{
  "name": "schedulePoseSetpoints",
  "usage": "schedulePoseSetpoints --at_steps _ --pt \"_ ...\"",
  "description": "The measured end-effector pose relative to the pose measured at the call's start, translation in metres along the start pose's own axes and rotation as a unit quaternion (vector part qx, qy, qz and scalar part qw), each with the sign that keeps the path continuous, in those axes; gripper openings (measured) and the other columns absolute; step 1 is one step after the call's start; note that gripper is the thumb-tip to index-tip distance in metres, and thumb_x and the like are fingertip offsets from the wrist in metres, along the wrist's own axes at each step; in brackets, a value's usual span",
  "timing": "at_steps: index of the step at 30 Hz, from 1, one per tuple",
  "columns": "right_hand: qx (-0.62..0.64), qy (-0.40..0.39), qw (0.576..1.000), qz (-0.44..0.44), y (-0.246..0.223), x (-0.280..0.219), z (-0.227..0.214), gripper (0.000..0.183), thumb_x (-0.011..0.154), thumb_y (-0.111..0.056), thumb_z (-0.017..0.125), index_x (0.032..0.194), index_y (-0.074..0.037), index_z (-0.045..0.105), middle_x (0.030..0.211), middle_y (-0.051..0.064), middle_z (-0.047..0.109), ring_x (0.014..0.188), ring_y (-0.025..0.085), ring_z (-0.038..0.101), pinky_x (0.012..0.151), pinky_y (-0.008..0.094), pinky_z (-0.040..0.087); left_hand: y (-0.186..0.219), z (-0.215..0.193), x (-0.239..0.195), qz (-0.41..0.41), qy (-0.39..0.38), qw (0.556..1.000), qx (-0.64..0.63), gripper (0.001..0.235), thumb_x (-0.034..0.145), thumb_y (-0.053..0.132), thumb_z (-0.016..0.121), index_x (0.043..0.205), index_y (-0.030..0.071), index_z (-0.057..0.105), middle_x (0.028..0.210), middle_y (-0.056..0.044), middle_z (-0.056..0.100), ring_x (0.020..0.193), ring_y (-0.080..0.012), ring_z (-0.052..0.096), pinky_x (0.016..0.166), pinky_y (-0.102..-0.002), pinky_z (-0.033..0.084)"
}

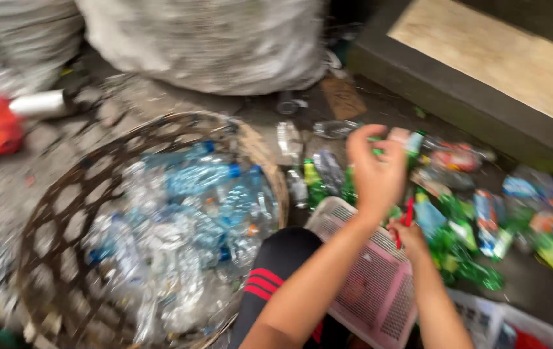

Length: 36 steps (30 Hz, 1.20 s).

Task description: The person sits on the ground and sorts plastic bottles from a pile on the floor. They use red scissors to cut the labels off clear and green bottles, then place the bottles into a pink basket or a woven basket.

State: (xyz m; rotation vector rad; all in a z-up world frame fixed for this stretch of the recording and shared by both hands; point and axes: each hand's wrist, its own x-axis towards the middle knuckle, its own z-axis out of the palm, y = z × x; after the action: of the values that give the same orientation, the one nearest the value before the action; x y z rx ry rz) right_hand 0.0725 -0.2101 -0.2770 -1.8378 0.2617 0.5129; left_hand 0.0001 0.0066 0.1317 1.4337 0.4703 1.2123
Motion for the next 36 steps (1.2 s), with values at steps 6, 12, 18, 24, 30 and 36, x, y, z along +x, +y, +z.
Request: schedulePoseSetpoints --at_steps 6,12,18,24,30,36 --pt "-0.247 0.145 0.941 0.178 0.114 -0.029 -0.033 0.05 0.086 -0.055 0.065 0.092 -0.009 0.082 0.084 0.016 0.079 0.098 0.035 0.076 0.084 0.047 0.06 -0.032 -0.015 0.026 -0.398 0.039 0.901 -0.167 0.044 0.091 0.043 0.073 0.112 0.008 0.055 0.109 -0.009 0.062 0.085 -0.0174 0.062 0.061 -0.025 0.054" --pt "-0.361 0.076 0.915 0.162 0.166 0.008 0.008 0.054 0.095 -0.046 0.04 0.119 -0.007 0.069 0.112 0.019 0.076 0.116 0.037 0.07 0.101 0.052 0.054 -0.055 -0.013 0.015 -0.353 -0.01 0.928 -0.117 0.04 0.093 0.038 0.075 0.113 0.01 0.054 0.109 -0.006 0.059 0.085 -0.0149 0.064 0.058 -0.02 0.056" --pt "-0.334 0.036 0.934 0.123 0.094 -0.065 0.041 0.038 0.103 -0.035 0.04 0.125 -0.005 0.048 0.108 0.027 0.073 0.107 0.046 0.071 0.094 0.055 0.057 -0.079 -0.008 -0.006 -0.346 -0.065 0.934 -0.06 0.044 0.095 0.037 0.076 0.117 0.008 0.053 0.106 -0.004 0.055 0.082 -0.0125 0.064 0.057 -0.02 0.058" --pt "-0.321 0.025 0.941 0.1 0.076 -0.085 0.033 0.036 0.102 -0.035 0.042 0.12 -0.005 0.05 0.106 0.032 0.072 0.108 0.048 0.071 0.094 0.055 0.056 -0.092 -0.008 -0.008 -0.335 -0.091 0.937 -0.047 0.042 0.095 0.033 0.078 0.118 0.008 0.052 0.103 -0.004 0.054 0.081 -0.013 0.065 0.057 -0.022 0.059" --pt "-0.304 0.027 0.948 0.089 0.078 -0.084 0.036 0.039 0.101 -0.036 0.047 0.121 -0.003 0.051 0.103 0.032 0.072 0.104 0.048 0.072 0.091 0.055 0.057 -0.084 -0.009 -0.01 -0.335 -0.103 0.936 -0.042 0.038 0.096 0.025 0.074 0.119 0.007 0.05 0.104 -0.006 0.053 0.083 -0.0137 0.065 0.06 -0.023 0.057" --pt "-0.292 0.042 0.953 0.073 0.075 -0.089 0.033 0.037 0.099 -0.032 0.051 0.119 -0.001 0.05 0.101 0.031 0.072 0.101 0.047 0.073 0.09 0.053 0.058 -0.089 -0.009 -0.011 -0.323 -0.109 0.94 -0.033 0.037 0.096 0.024 0.074 0.119 0.006 0.05 0.103 -0.006 0.055 0.082 -0.014 0.064 0.06 -0.023 0.056"
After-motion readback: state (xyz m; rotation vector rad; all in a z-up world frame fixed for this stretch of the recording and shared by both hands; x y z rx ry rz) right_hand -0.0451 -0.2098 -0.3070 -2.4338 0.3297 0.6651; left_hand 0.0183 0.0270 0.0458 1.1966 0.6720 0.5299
